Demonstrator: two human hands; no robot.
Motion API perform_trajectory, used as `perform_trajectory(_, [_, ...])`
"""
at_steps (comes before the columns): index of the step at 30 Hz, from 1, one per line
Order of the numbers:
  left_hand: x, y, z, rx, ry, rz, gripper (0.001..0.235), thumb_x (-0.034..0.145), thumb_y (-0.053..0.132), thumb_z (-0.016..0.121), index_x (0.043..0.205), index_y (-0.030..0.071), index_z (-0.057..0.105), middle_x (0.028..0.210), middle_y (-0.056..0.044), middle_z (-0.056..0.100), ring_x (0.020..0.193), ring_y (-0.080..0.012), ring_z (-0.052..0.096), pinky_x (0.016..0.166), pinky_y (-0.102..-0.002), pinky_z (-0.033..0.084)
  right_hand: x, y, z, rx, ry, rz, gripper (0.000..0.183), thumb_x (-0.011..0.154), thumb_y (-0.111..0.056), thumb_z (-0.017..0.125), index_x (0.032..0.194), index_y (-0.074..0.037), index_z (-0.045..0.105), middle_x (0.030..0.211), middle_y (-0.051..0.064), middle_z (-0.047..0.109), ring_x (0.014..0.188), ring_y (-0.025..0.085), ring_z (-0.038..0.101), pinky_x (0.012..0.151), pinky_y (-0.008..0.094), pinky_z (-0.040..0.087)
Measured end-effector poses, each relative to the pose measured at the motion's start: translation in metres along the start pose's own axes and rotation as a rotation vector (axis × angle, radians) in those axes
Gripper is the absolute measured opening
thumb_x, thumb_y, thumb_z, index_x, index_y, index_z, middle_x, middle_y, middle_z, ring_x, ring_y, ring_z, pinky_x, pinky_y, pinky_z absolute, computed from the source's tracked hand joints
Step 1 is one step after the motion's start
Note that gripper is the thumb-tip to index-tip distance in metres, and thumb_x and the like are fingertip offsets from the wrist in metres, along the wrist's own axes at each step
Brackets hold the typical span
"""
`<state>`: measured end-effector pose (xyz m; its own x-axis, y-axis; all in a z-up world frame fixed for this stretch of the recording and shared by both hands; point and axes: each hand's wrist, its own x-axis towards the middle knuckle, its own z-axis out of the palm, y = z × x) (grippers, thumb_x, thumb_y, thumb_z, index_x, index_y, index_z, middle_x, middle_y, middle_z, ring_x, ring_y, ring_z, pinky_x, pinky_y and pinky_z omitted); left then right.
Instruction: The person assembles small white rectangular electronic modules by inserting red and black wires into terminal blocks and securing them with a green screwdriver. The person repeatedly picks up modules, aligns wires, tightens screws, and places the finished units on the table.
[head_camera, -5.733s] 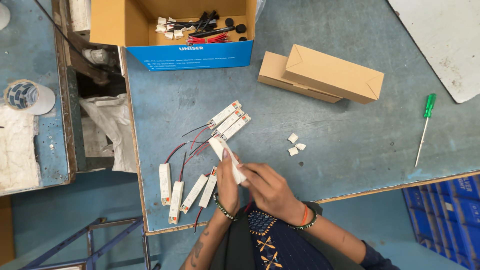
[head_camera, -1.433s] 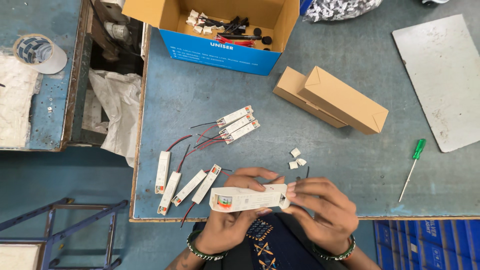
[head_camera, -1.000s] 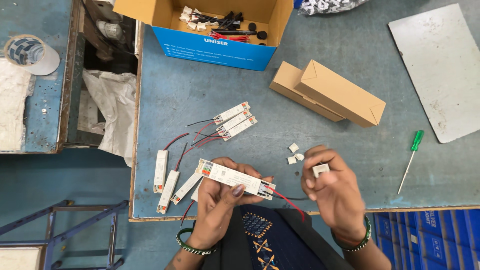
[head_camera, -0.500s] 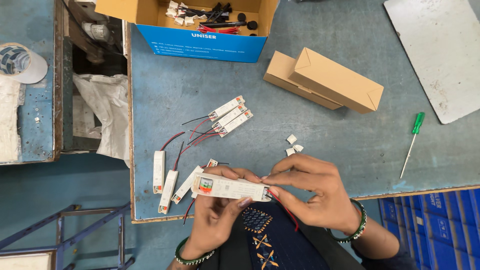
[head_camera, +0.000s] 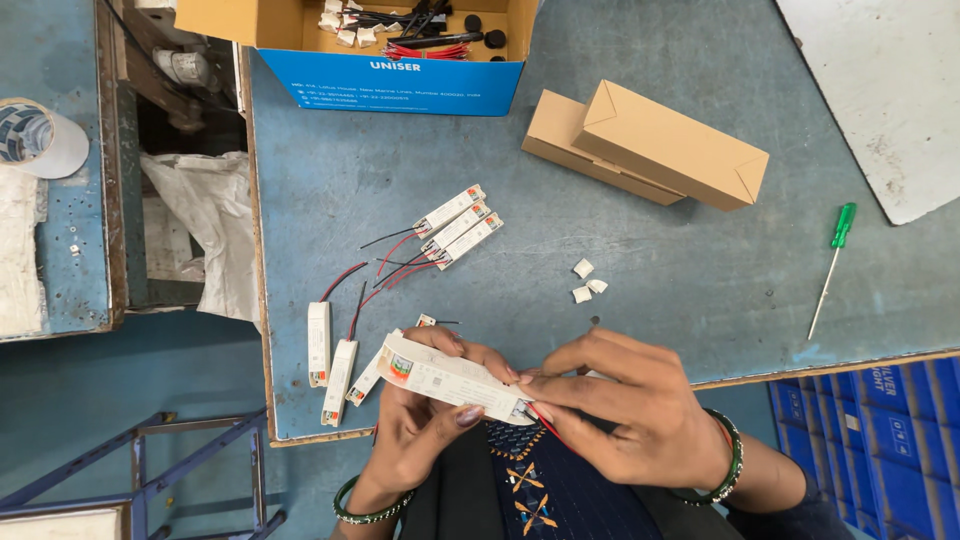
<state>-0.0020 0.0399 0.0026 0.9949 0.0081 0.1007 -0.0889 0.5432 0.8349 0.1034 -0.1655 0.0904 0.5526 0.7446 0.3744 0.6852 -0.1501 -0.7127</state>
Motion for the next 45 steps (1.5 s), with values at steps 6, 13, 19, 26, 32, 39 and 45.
perform_trajectory(6, [0.002, -0.001, 0.0, -0.036, -0.01, 0.01, 0.043, 0.097, -0.004, 0.061, 0.131, 0.003, 0.037, 0.12, -0.028, 0.066, 0.116, -0.0293, 0.068, 0.104, -0.044, 0.058, -0.001, 0.001, 0.001, -0.012, 0.019, -0.004, 0.023, 0.078, -0.004, 0.082, 0.1, -0.006, 0.076, 0.094, 0.006, 0.073, 0.076, 0.017, 0.071, 0.062, 0.028, 0.054])
perform_trajectory(13, [0.006, -0.001, 0.005, -0.089, 0.061, -0.061, 0.041, 0.096, -0.009, 0.055, 0.13, 0.001, 0.034, 0.123, -0.031, 0.061, 0.114, -0.0333, 0.07, 0.09, -0.042, 0.066, 0.0, 0.006, 0.003, -0.025, 0.012, 0.042, 0.025, 0.076, -0.005, 0.081, 0.101, -0.007, 0.078, 0.091, 0.004, 0.073, 0.076, 0.017, 0.07, 0.064, 0.029, 0.054])
perform_trajectory(19, [0.01, 0.0, 0.01, -0.123, 0.073, -0.04, 0.039, 0.099, -0.006, 0.052, 0.132, 0.003, 0.033, 0.124, -0.03, 0.06, 0.116, -0.0383, 0.069, 0.09, -0.045, 0.061, -0.002, 0.012, -0.001, -0.025, 0.035, 0.174, 0.024, 0.083, -0.006, 0.076, 0.106, -0.007, 0.078, 0.093, 0.007, 0.072, 0.074, 0.014, 0.067, 0.063, 0.027, 0.052])
perform_trajectory(26, [0.016, -0.006, 0.014, -0.108, 0.126, -0.017, 0.034, 0.101, -0.007, 0.05, 0.129, 0.003, 0.034, 0.124, -0.029, 0.059, 0.124, -0.0472, 0.066, 0.092, -0.045, 0.06, -0.008, 0.017, -0.022, 0.048, 0.16, 0.383, 0.045, 0.1, -0.013, 0.046, 0.139, -0.001, 0.065, 0.112, 0.013, 0.058, 0.091, 0.017, 0.057, 0.081, 0.028, 0.05])
perform_trajectory(32, [0.014, -0.006, 0.012, -0.095, 0.26, -0.069, 0.032, 0.099, -0.006, 0.052, 0.125, 0.003, 0.035, 0.122, -0.028, 0.061, 0.122, -0.0453, 0.067, 0.091, -0.043, 0.062, -0.025, 0.076, 0.008, 0.078, 0.199, 0.494, 0.023, 0.097, -0.009, 0.063, 0.118, -0.005, 0.068, 0.116, 0.008, 0.064, 0.097, 0.017, 0.068, 0.078, 0.031, 0.061])
perform_trajectory(39, [0.01, -0.014, -0.001, -0.032, 0.401, -0.047, 0.03, 0.097, -0.004, 0.055, 0.122, 0.004, 0.039, 0.118, -0.025, 0.064, 0.113, -0.0405, 0.071, 0.089, -0.046, 0.065, -0.093, 0.165, 0.1, -0.124, 0.173, 0.363, 0.024, 0.08, -0.004, 0.08, 0.103, -0.009, 0.074, 0.108, 0.006, 0.069, 0.108, 0.026, 0.068, 0.092, 0.037, 0.054])
perform_trajectory(45, [0.004, -0.015, -0.011, -0.006, 0.451, -0.046, 0.028, 0.098, -0.003, 0.056, 0.121, 0.003, 0.041, 0.12, -0.024, 0.064, 0.113, -0.0378, 0.07, 0.09, -0.049, 0.065, -0.127, 0.175, 0.115, -0.173, 0.223, 0.455, 0.046, 0.068, -0.008, 0.085, 0.112, -0.003, 0.072, 0.112, 0.01, 0.069, 0.106, 0.032, 0.062, 0.091, 0.04, 0.05])
